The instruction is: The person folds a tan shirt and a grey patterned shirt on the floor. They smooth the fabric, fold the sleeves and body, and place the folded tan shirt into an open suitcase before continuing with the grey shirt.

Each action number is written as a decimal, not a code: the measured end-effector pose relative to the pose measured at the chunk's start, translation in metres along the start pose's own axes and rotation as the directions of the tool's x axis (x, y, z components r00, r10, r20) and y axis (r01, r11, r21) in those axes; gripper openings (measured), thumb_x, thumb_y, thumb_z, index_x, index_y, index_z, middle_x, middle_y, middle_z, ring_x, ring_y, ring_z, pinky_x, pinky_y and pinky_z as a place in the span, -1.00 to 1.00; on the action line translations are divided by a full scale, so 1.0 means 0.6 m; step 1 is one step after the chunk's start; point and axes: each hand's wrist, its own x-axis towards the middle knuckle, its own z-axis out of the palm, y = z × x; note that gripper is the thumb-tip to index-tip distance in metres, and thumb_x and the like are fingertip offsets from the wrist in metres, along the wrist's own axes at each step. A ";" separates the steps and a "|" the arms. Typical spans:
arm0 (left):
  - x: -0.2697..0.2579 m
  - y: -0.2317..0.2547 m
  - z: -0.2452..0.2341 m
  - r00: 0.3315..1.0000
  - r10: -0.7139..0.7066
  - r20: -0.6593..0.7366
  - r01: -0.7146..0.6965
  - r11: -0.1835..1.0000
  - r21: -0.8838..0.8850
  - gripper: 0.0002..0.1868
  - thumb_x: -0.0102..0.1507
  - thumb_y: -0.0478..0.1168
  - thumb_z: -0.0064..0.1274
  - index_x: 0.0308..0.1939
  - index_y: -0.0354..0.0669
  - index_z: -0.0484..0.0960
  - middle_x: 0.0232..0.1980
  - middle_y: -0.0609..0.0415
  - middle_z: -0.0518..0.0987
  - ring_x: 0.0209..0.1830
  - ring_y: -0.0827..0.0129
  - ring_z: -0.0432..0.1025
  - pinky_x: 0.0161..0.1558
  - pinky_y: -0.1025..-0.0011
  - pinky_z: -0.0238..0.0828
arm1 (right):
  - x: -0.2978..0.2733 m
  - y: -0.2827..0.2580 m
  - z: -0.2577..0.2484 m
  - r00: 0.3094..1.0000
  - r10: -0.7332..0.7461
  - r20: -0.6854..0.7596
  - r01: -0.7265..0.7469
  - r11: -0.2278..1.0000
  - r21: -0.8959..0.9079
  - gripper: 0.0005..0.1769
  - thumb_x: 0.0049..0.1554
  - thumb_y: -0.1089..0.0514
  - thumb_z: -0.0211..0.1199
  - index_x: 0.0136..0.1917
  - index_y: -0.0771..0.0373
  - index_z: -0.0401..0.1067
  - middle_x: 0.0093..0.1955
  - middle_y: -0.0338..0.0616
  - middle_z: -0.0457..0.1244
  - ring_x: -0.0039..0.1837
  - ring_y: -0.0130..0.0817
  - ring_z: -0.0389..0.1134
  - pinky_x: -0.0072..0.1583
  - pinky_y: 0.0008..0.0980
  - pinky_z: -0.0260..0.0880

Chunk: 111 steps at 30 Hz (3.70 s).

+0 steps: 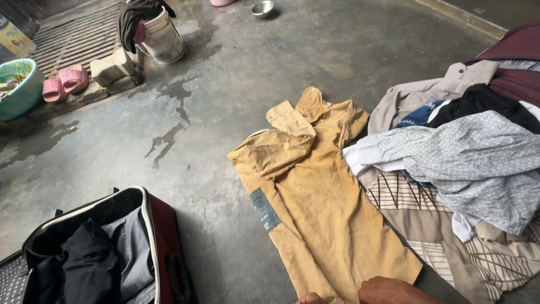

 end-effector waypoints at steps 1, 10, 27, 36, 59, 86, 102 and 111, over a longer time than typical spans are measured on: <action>-0.002 -0.002 -0.010 1.000 -0.022 -0.015 0.022 1.000 0.001 -0.52 0.20 0.14 0.17 -0.01 -0.15 0.69 -0.03 -0.14 0.67 -0.01 -0.02 0.59 -0.02 0.07 0.55 | 0.016 0.017 0.000 1.000 -0.021 -0.023 0.020 0.999 -0.039 -0.78 0.25 0.01 0.10 -0.10 0.16 0.43 -0.12 -0.10 0.26 0.01 -0.26 0.38 0.07 -0.23 0.41; 0.062 -0.295 -0.097 0.731 -0.323 -0.601 0.455 0.887 0.077 -0.67 0.29 -0.13 0.05 0.07 -0.23 0.53 0.00 -0.26 0.64 -0.12 -0.04 0.58 -0.15 0.04 0.54 | 0.378 0.189 -0.189 0.852 0.016 -0.523 -0.203 0.931 -0.302 -0.63 0.12 -0.06 0.25 0.12 0.16 0.51 -0.02 0.04 0.42 0.06 0.01 0.45 0.09 -0.04 0.46; 0.035 -0.520 -0.213 0.539 -0.688 -0.485 0.503 0.725 -0.470 0.93 -0.55 0.30 0.57 0.64 0.08 -0.46 0.72 -0.17 -0.37 0.14 -0.07 0.53 0.06 0.20 0.58 | 0.772 0.356 -0.474 0.493 0.386 -0.780 -0.067 0.910 0.409 -0.42 -0.01 0.25 0.35 0.29 0.40 0.42 0.12 -0.02 0.40 0.13 -0.22 0.43 0.14 -0.31 0.40; 0.057 -0.532 -0.202 0.542 -0.727 -0.422 0.600 0.686 -0.411 0.96 -0.59 0.46 0.44 0.64 0.14 -0.55 0.72 -0.19 -0.41 0.15 0.11 0.55 -0.03 0.34 0.61 | 0.549 0.243 -0.416 0.525 0.338 -0.781 0.540 0.577 0.613 -0.51 0.07 0.32 0.09 0.28 0.37 0.45 0.20 -0.02 0.33 0.12 -0.40 0.39 0.15 -0.43 0.36; 0.051 -0.528 -0.201 0.523 -0.724 -0.450 0.559 0.690 -0.459 0.98 -0.63 0.39 0.49 0.64 0.21 -0.53 0.74 -0.04 -0.41 0.18 0.05 0.52 0.07 0.28 0.59 | 0.610 0.050 -0.464 0.975 -0.060 -0.212 -0.134 0.606 -0.784 -0.51 0.05 0.33 0.26 0.25 0.03 0.43 0.72 -0.14 -0.19 0.69 -0.07 -0.16 0.59 -0.08 -0.04; 0.045 -0.541 -0.231 0.393 -0.239 -0.888 0.552 0.834 0.020 -0.40 0.28 -0.41 0.14 0.35 0.20 0.39 0.17 -0.04 0.49 -0.01 0.19 0.56 -0.23 0.33 0.61 | 0.202 -0.069 -0.234 0.855 0.515 -0.059 -0.239 0.492 0.837 -0.25 0.06 0.00 0.31 0.46 0.18 0.20 0.30 0.22 0.35 0.31 -0.09 0.47 0.32 -0.14 0.40; -0.022 -0.532 -0.233 0.271 -0.182 -0.945 0.427 0.903 -0.051 -0.66 0.25 -0.36 0.07 0.10 -0.13 0.43 -0.09 -0.06 0.58 -0.16 0.08 0.57 -0.22 0.21 0.59 | 0.203 0.042 -0.072 0.974 0.164 -0.156 -0.086 0.906 0.415 -0.19 0.12 0.06 0.41 0.54 0.14 0.14 0.47 -0.16 0.19 0.47 -0.34 0.25 0.44 -0.36 0.15; -0.029 -0.583 -0.115 0.322 -0.337 -0.885 0.588 0.804 -0.093 -0.55 0.15 -0.33 0.12 0.13 -0.07 0.45 -0.05 -0.10 0.60 -0.18 0.02 0.58 -0.27 0.15 0.58 | 0.238 0.034 0.000 0.954 0.231 -0.188 -0.169 0.939 0.298 -0.20 0.14 -0.03 0.34 0.54 0.16 0.11 0.44 -0.11 0.20 0.41 -0.29 0.29 0.40 -0.30 0.24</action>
